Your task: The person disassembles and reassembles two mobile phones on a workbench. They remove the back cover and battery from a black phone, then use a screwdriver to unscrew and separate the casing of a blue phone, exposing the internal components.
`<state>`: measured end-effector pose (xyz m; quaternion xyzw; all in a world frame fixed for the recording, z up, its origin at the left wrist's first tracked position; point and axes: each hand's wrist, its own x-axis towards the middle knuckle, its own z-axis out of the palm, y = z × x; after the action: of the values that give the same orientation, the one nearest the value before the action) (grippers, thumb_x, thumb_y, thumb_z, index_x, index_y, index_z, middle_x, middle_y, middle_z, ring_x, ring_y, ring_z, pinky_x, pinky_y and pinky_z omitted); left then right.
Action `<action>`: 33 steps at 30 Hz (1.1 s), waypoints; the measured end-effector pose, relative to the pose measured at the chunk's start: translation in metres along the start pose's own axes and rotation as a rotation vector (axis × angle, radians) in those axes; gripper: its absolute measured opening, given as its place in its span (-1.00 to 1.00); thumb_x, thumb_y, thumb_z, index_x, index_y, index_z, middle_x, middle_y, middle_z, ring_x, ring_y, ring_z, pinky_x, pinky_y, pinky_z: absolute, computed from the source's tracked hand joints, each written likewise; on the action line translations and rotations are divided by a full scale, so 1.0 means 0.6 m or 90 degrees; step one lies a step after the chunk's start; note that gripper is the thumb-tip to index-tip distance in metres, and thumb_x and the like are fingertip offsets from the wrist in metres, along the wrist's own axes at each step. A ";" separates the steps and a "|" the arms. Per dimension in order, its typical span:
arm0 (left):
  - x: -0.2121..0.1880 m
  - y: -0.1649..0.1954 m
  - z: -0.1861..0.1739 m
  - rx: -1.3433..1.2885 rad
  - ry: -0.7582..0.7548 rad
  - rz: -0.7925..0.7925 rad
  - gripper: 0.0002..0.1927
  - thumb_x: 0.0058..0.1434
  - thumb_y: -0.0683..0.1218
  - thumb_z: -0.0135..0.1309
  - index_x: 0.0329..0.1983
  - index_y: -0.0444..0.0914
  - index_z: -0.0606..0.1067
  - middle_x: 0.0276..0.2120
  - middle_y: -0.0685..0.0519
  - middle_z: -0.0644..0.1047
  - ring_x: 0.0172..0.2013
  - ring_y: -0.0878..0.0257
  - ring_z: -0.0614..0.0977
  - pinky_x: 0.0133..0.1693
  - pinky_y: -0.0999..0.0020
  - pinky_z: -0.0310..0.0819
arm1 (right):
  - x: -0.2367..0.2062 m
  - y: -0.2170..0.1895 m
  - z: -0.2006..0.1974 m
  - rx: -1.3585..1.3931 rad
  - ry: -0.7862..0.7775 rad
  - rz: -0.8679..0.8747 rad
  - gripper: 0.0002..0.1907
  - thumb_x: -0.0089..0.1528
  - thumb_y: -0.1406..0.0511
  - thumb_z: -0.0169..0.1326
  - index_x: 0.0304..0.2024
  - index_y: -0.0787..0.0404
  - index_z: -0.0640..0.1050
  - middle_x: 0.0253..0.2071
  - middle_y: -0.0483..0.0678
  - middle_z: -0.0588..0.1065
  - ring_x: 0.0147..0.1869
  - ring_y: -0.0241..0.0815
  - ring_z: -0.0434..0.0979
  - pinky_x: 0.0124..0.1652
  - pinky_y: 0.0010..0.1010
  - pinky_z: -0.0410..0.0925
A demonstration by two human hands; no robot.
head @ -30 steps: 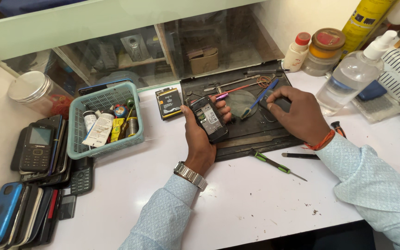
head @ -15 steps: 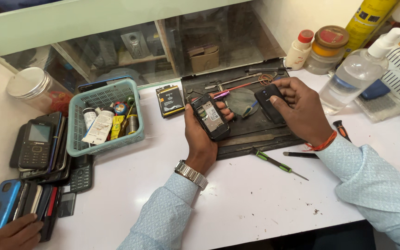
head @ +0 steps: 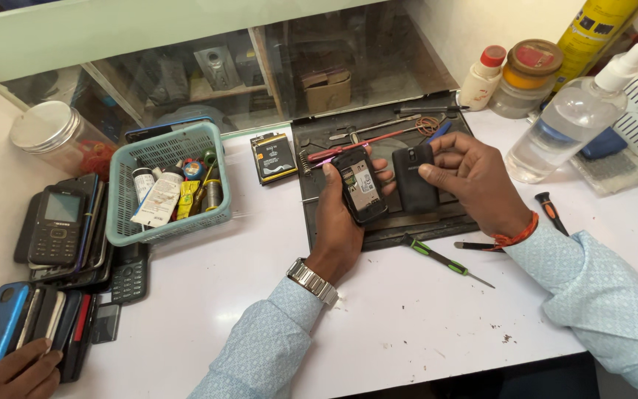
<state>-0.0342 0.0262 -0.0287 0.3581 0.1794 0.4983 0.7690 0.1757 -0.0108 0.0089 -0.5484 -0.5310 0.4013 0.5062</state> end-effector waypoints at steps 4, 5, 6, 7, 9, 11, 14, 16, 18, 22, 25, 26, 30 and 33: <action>0.001 0.002 0.001 0.027 0.017 0.004 -0.32 0.49 0.29 -0.47 0.21 -0.33 0.37 0.03 -0.15 0.57 0.01 0.13 0.63 0.12 0.17 0.61 | 0.001 -0.005 -0.002 -0.050 0.023 0.030 -0.60 0.30 0.32 0.15 0.15 0.31 0.43 -0.16 0.10 0.62 -0.28 -0.38 0.55 -0.32 -0.55 0.44; 0.001 0.002 0.000 0.039 0.022 0.003 -0.32 0.49 0.29 -0.47 0.19 -0.33 0.38 0.02 -0.16 0.58 -0.01 0.13 0.64 0.09 0.17 0.62 | 0.001 -0.006 -0.002 -0.056 0.023 0.034 -0.59 0.31 0.31 0.14 0.18 0.30 0.42 -0.15 0.09 0.62 -0.31 -0.38 0.53 -0.34 -0.54 0.44; 0.001 0.001 -0.001 0.051 0.025 0.002 -0.33 0.49 0.29 -0.47 0.17 -0.33 0.39 0.01 -0.16 0.59 -0.03 0.13 0.66 0.06 0.17 0.63 | 0.001 -0.006 -0.002 -0.015 0.011 0.054 -0.59 0.31 0.29 0.10 0.18 0.28 0.40 -0.15 0.07 0.62 -0.33 -0.37 0.56 -0.39 -0.52 0.46; 0.001 0.000 -0.002 0.063 0.029 0.002 -0.33 0.48 0.28 -0.48 0.15 -0.33 0.40 -0.01 -0.17 0.60 -0.05 0.14 0.67 0.03 0.18 0.64 | 0.000 -0.006 -0.002 0.026 -0.002 0.074 -0.59 0.31 0.28 0.06 0.18 0.27 0.37 -0.14 0.04 0.62 -0.34 -0.36 0.59 -0.44 -0.49 0.49; 0.002 -0.002 -0.003 0.044 0.026 0.004 -0.32 0.49 0.29 -0.49 0.17 -0.33 0.40 -0.01 -0.17 0.59 -0.05 0.13 0.67 0.04 0.18 0.63 | 0.000 -0.004 -0.001 0.080 -0.024 0.090 -0.58 0.32 0.26 0.01 0.20 0.26 0.34 -0.14 0.00 0.61 -0.36 -0.36 0.60 -0.52 -0.48 0.48; 0.003 -0.005 -0.005 0.024 0.029 -0.006 -0.32 0.49 0.29 -0.50 0.18 -0.32 0.39 0.00 -0.17 0.59 -0.04 0.14 0.67 0.06 0.19 0.63 | 0.001 -0.001 -0.003 0.105 -0.043 0.083 -0.57 0.37 0.23 -0.01 0.25 0.24 0.34 -0.14 -0.03 0.58 -0.36 -0.38 0.56 -0.58 -0.49 0.42; 0.004 -0.007 -0.008 0.005 0.034 -0.033 -0.31 0.48 0.29 -0.53 0.22 -0.28 0.38 0.01 -0.15 0.59 -0.04 0.15 0.67 0.05 0.22 0.63 | 0.006 0.007 -0.009 0.194 -0.071 0.085 -0.58 0.40 0.23 -0.03 0.27 0.24 0.33 -0.19 -0.05 0.55 -0.37 -0.37 0.57 -0.57 -0.52 0.41; 0.004 -0.008 -0.010 0.007 0.031 -0.042 -0.30 0.49 0.29 -0.55 0.23 -0.28 0.38 0.02 -0.15 0.59 -0.06 0.13 0.67 0.02 0.24 0.62 | 0.008 0.011 -0.016 0.268 -0.089 0.094 -0.57 0.40 0.25 -0.07 0.31 0.21 0.31 -0.17 -0.09 0.53 -0.36 -0.37 0.55 -0.53 -0.56 0.42; 0.004 -0.008 -0.012 0.000 0.029 -0.045 -0.30 0.50 0.29 -0.56 0.24 -0.28 0.38 0.03 -0.15 0.59 -0.06 0.12 0.67 0.01 0.24 0.62 | 0.011 0.017 -0.023 0.347 -0.104 0.111 -0.56 0.41 0.28 -0.10 0.34 0.20 0.30 -0.16 -0.09 0.50 -0.31 -0.35 0.52 -0.45 -0.59 0.44; 0.004 -0.010 -0.013 -0.013 0.032 -0.039 -0.32 0.50 0.29 -0.54 0.25 -0.27 0.36 0.04 -0.16 0.58 -0.04 0.11 0.66 0.03 0.22 0.61 | 0.013 0.027 -0.042 0.552 -0.205 0.085 -0.58 0.48 0.35 -0.11 0.39 0.30 0.30 -0.16 -0.05 0.45 -0.20 -0.29 0.48 -0.43 -0.65 0.38; 0.005 -0.010 -0.012 -0.023 0.030 -0.025 -0.33 0.51 0.28 -0.53 0.25 -0.29 0.36 0.04 -0.18 0.58 -0.02 0.12 0.66 0.06 0.20 0.63 | 0.015 0.032 -0.049 0.591 -0.249 0.045 -0.57 0.48 0.38 -0.10 0.40 0.33 0.31 -0.14 -0.05 0.46 -0.19 -0.29 0.47 -0.47 -0.66 0.34; 0.005 -0.010 -0.012 -0.020 0.031 -0.030 -0.33 0.51 0.27 -0.54 0.25 -0.29 0.36 0.04 -0.17 0.58 -0.02 0.11 0.65 0.06 0.20 0.62 | 0.016 0.032 -0.049 0.581 -0.250 0.038 -0.56 0.46 0.39 -0.10 0.40 0.32 0.32 -0.13 -0.06 0.46 -0.19 -0.30 0.47 -0.45 -0.66 0.34; 0.005 -0.009 -0.013 -0.017 0.042 -0.045 -0.35 0.51 0.24 -0.53 0.24 -0.30 0.36 0.06 -0.15 0.58 0.00 0.08 0.65 0.08 0.18 0.58 | 0.017 0.030 -0.041 0.472 -0.149 0.065 -0.58 0.46 0.35 -0.13 0.37 0.33 0.32 -0.08 -0.06 0.49 -0.13 -0.32 0.52 -0.20 -0.51 0.43; 0.006 -0.010 -0.014 -0.029 0.044 -0.050 -0.35 0.51 0.22 -0.54 0.25 -0.31 0.36 0.08 -0.14 0.56 0.04 0.06 0.64 0.14 0.16 0.53 | 0.017 0.024 -0.035 0.397 -0.081 0.067 -0.62 0.43 0.34 -0.11 0.27 0.37 0.34 -0.04 -0.05 0.53 -0.07 -0.32 0.56 -0.07 -0.47 0.48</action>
<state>-0.0340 0.0311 -0.0381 0.3161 0.2084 0.4838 0.7891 0.1997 -0.0021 -0.0010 -0.3671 -0.3839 0.6040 0.5941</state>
